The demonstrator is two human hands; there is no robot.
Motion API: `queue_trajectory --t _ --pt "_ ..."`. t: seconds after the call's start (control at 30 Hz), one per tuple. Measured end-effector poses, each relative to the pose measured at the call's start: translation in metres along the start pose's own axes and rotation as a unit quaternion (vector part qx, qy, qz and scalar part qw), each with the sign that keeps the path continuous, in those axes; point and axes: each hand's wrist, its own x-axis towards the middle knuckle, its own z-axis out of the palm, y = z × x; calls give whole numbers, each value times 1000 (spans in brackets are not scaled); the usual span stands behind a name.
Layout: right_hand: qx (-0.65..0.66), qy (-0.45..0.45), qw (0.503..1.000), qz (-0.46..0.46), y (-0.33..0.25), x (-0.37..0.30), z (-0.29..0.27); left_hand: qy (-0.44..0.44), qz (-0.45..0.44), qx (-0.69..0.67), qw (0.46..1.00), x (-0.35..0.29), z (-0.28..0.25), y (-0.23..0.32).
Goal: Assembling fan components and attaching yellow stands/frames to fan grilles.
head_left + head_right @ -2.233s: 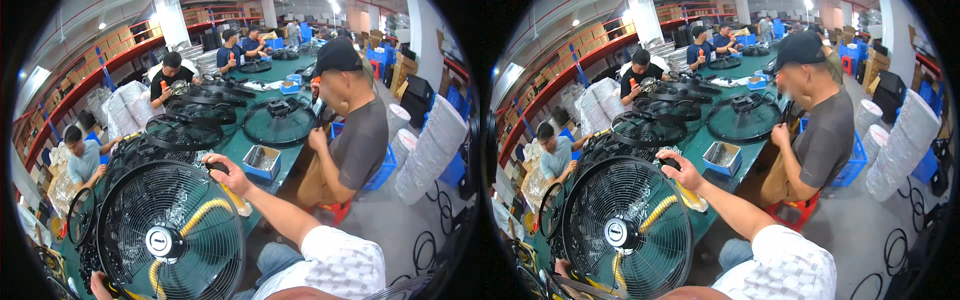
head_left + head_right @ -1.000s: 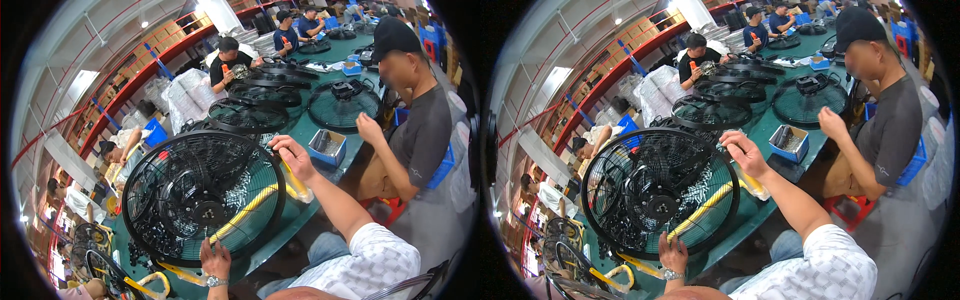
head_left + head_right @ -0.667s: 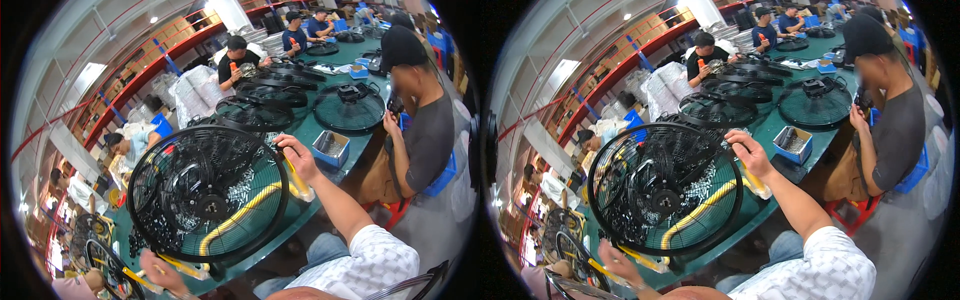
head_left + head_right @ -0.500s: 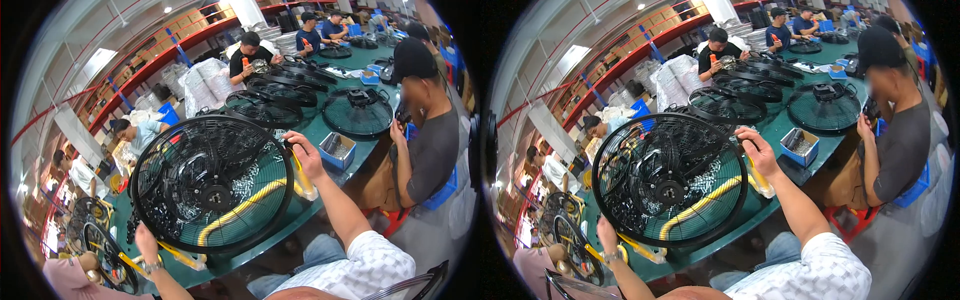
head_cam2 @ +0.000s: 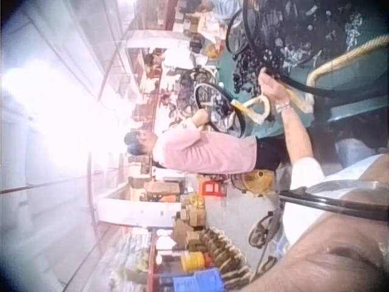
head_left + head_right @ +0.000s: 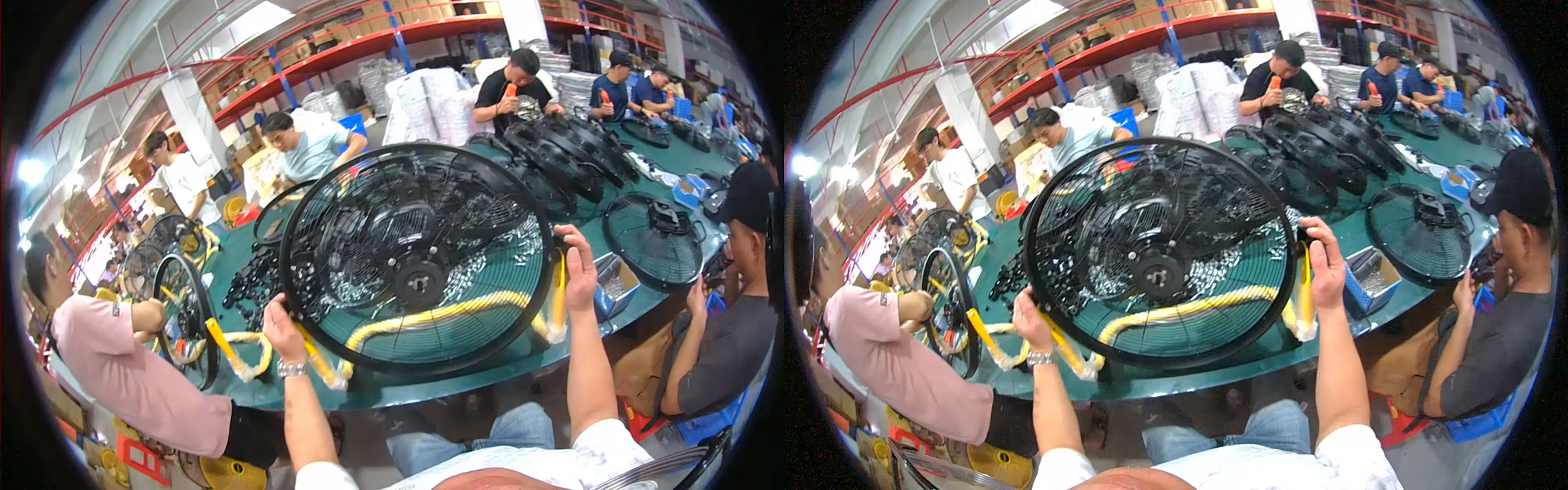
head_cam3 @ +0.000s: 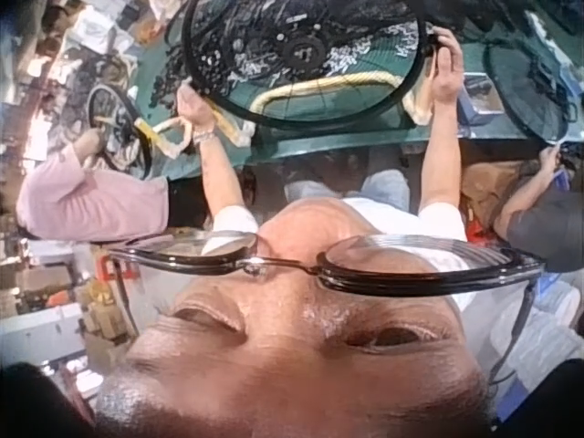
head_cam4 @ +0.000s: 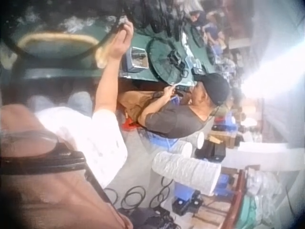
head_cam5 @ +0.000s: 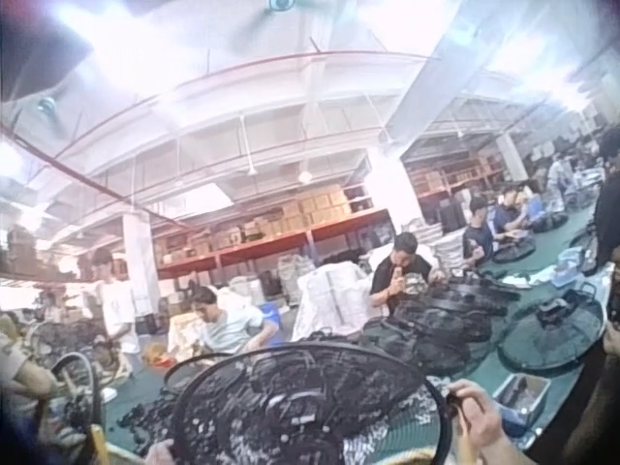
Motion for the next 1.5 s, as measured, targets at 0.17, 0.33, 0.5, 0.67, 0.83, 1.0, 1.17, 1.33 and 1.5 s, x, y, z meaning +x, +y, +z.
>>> queue_trajectory --t 0.17,0.33,0.5,0.67,0.83,1.0,1.17,1.33,1.5 --pt "-26 -27 999 -13 -5 4 -2 -123 -97 -39 987 18 -19 2" --pt "-198 -122 968 -93 -21 19 -11 -250 -222 -44 941 52 -23 1" --pt "-283 -196 934 -97 -30 49 -8 -197 -186 -117 955 33 -17 -8" --pt "-300 -315 841 321 -24 92 -11 -151 -142 -157 966 23 -17 -7" --pt "-303 -211 916 157 -19 61 -28 -130 -123 -136 974 21 -17 -5" --pt "-275 -20 949 151 7 -35 -39 -139 -131 -157 969 21 -20 -2" --pt "-84 59 930 353 37 -123 -49 -224 -163 -87 957 35 -28 6" --pt "-64 35 942 329 36 -129 -54 -243 -459 -134 844 54 -28 3" --pt "-65 63 940 329 34 -128 -42 -114 -180 -158 964 16 -12 -14"
